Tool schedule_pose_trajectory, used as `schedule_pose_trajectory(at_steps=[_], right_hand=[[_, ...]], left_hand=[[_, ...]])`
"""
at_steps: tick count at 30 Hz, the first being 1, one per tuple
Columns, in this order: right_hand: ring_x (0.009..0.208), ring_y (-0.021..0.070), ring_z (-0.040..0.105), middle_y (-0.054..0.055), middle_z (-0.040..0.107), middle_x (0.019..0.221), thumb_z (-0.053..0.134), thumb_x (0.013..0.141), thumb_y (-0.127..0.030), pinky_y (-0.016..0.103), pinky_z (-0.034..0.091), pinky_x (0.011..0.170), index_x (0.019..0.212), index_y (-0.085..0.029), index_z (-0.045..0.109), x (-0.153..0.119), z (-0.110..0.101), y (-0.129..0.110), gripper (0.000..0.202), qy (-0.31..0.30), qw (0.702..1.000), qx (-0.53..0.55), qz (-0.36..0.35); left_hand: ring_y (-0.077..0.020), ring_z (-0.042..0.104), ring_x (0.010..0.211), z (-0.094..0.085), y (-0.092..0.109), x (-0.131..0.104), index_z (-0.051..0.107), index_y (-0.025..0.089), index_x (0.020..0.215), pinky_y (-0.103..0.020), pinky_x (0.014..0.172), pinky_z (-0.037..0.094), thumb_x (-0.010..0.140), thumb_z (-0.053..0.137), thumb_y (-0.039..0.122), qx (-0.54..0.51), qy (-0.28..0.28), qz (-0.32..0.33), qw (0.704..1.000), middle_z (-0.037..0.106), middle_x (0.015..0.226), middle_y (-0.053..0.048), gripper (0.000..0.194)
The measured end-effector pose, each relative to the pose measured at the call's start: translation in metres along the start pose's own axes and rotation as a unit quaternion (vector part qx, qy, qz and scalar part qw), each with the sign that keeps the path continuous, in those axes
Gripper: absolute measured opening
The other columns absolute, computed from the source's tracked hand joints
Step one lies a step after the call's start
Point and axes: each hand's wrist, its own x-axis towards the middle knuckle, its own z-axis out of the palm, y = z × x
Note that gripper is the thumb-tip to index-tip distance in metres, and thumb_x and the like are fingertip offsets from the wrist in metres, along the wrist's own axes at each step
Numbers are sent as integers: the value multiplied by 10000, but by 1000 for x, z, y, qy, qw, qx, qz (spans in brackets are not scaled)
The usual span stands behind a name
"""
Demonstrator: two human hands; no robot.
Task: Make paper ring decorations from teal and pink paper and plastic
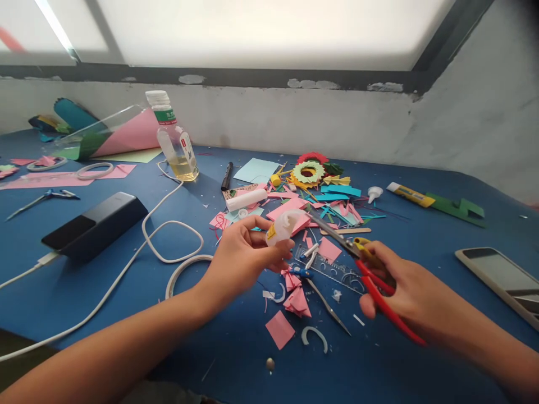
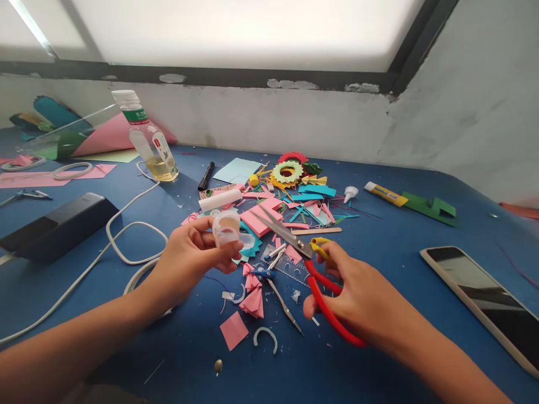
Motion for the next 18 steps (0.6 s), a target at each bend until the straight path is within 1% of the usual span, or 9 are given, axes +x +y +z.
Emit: schedule_pose_trajectory(at_steps=[3,6,9,14,18], right_hand=[[554,141,495,-37,556,631,617,625,-329,248,410,488,771,-236,417,-1,-2,-10,264,-67,998,18,-8],[521,120,442,-55,520,589,577,655,-264,237,364,480,748,-236,392,-2,-1,-13,209,-71,997,9,-41],[508,124,437,-49,521,590,594,664,-322,243,352,469,752,-239,389,-3,1,-11,238,-55,997,-22,-54],[558,183,556,14,619,684,550,716,-455,284,393,499,905,-223,475,-2,5,-7,308,-35,996,-73,-44],[568,210,600,37,644,704,511,735,-518,290,405,484,921,-216,511,-4,7,-10,354,-23,994,-96,-48]], left_hand=[[-111,627,501,0,-2,2,537,125,826,-191,482,503,626,743,211,-14,23,5,1000,643,581,20,300],[-110,632,507,-2,-4,4,538,119,829,-185,490,508,632,733,199,-13,24,5,1000,647,585,17,288],[-107,629,506,-3,-5,4,552,115,844,-184,493,507,648,711,196,-6,20,0,1000,649,580,13,265],[-119,634,544,-2,-9,4,575,122,804,-215,541,519,623,728,213,-4,20,9,1000,668,622,-4,254],[-118,634,586,1,-10,4,620,121,791,-214,573,521,616,723,193,6,12,8,1000,677,658,-11,216]])
